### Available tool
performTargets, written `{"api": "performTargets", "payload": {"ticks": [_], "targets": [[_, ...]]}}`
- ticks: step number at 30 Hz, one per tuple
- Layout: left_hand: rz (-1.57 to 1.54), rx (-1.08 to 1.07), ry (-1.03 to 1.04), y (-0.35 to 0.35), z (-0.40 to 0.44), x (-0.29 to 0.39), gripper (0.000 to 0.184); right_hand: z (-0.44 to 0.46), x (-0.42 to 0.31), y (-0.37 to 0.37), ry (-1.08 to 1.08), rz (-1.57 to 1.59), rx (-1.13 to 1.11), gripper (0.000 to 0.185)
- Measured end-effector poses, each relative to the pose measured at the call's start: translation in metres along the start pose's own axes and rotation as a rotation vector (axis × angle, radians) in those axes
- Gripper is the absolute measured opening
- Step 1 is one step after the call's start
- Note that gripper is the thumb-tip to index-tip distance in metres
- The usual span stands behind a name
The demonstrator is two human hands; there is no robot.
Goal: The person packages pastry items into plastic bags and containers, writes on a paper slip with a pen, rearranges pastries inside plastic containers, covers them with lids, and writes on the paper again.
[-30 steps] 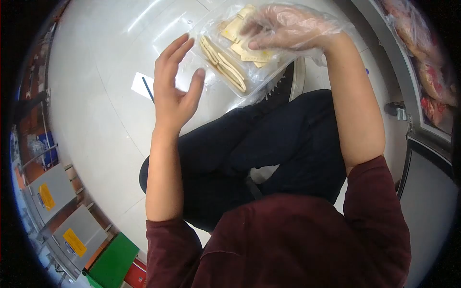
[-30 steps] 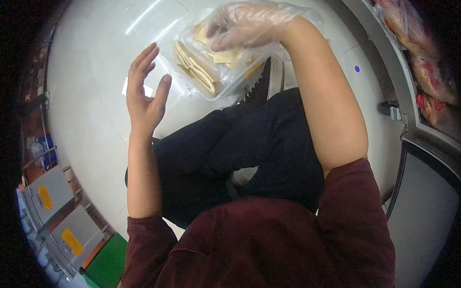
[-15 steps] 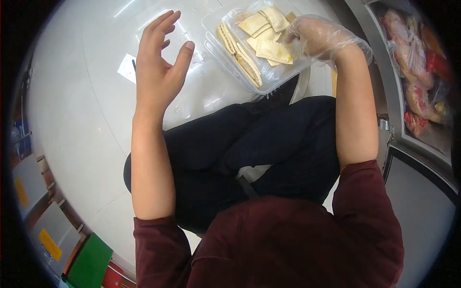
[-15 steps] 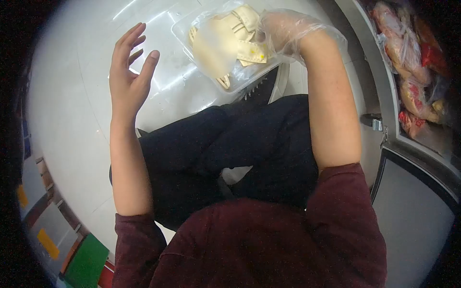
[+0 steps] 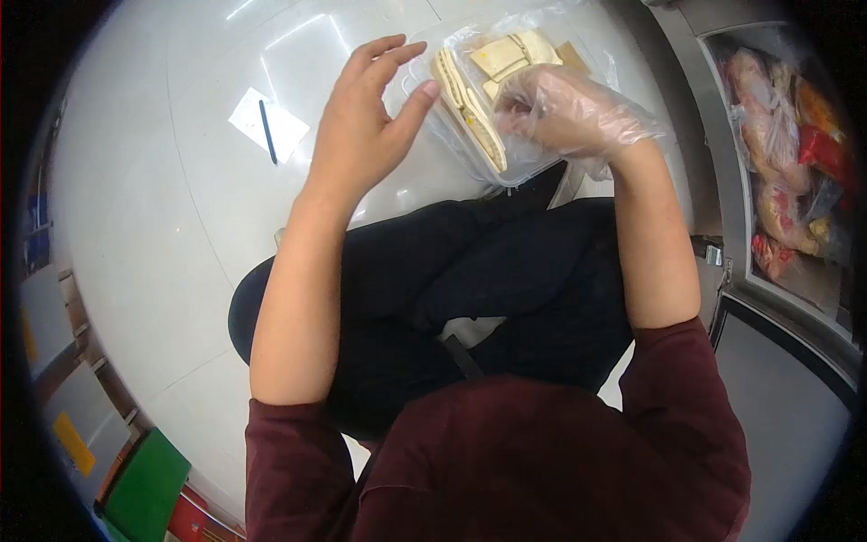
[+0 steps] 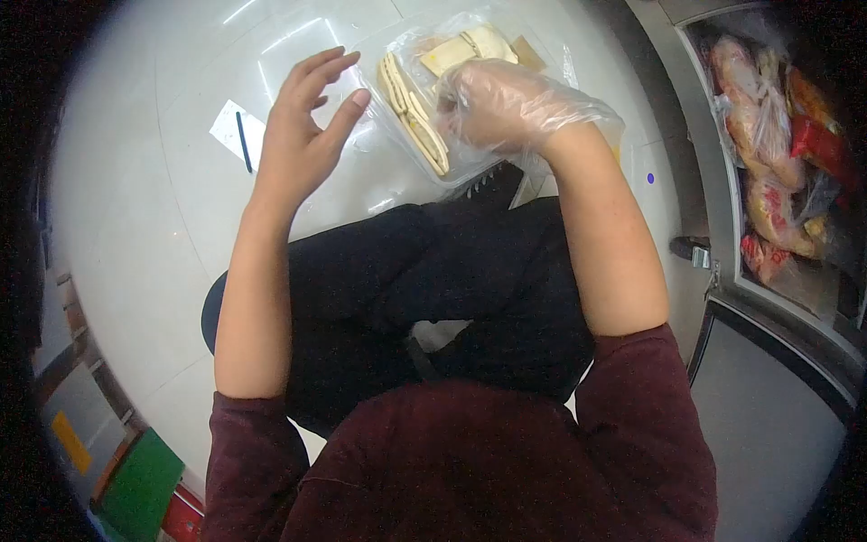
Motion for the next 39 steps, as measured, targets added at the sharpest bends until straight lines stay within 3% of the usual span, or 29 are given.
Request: {"api": "performTargets", "payload": {"ticks": [5, 6, 10, 13, 16, 19, 25, 28, 31, 39], "targets": [[-0.295, 0.047, -0.263, 0.034, -0.011, 0.017, 0.073, 0.003, 0.009, 0.003, 0.055, 0.020, 0.099, 0.025], [-0.250, -0.014, -0.266, 0.034, -0.010, 0.019, 0.086, 0.006, 0.012, 0.007, 0.049, -0.030, 0.139, 0.024], [-0.316, 0.003, -0.297, 0.038, -0.007, 0.020, 0.080, 0.014, 0.020, 0.004, -0.020, -0.032, 0.094, 0.022], [-0.258, 0.002, -0.284, 0.038, -0.003, 0.019, 0.078, 0.015, 0.011, 0.004, 0.053, -0.084, -0.098, 0.024], [-0.217, 0.012, -0.262, 0.042, -0.003, 0.018, 0.077, 0.025, 0.012, 0.019, 0.034, -0.054, -0.055, 0.024], [-0.210, 0.021, -0.233, 0.044, -0.004, 0.016, 0.077, 0.024, 0.012, 0.020, 0.040, 0.047, 0.128, 0.023], [-0.202, 0.031, -0.218, 0.044, -0.005, 0.013, 0.075, 0.042, 0.025, 0.022, 0.017, -0.024, 0.025, 0.027], [-0.184, 0.035, -0.201, 0.044, -0.007, 0.012, 0.075, 0.036, 0.026, 0.008, 0.160, 0.048, 0.062, 0.030], [-0.155, 0.039, -0.184, 0.043, -0.006, 0.012, 0.076, 0.040, 0.031, 0.016, 0.096, 0.205, 0.142, 0.033], [-0.145, 0.031, -0.186, 0.042, -0.006, 0.012, 0.074, 0.048, 0.027, 0.028, -0.017, 0.150, 0.128, 0.031]]}}
Point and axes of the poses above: each hand's wrist, its own z-axis towards the middle knuckle, its own y-axis out of the palm, x = y × z, the point moved 1 cm from there along z, towards the middle knuckle, and after that the axes turned 3 degrees about -y, right-handed, at the moved point
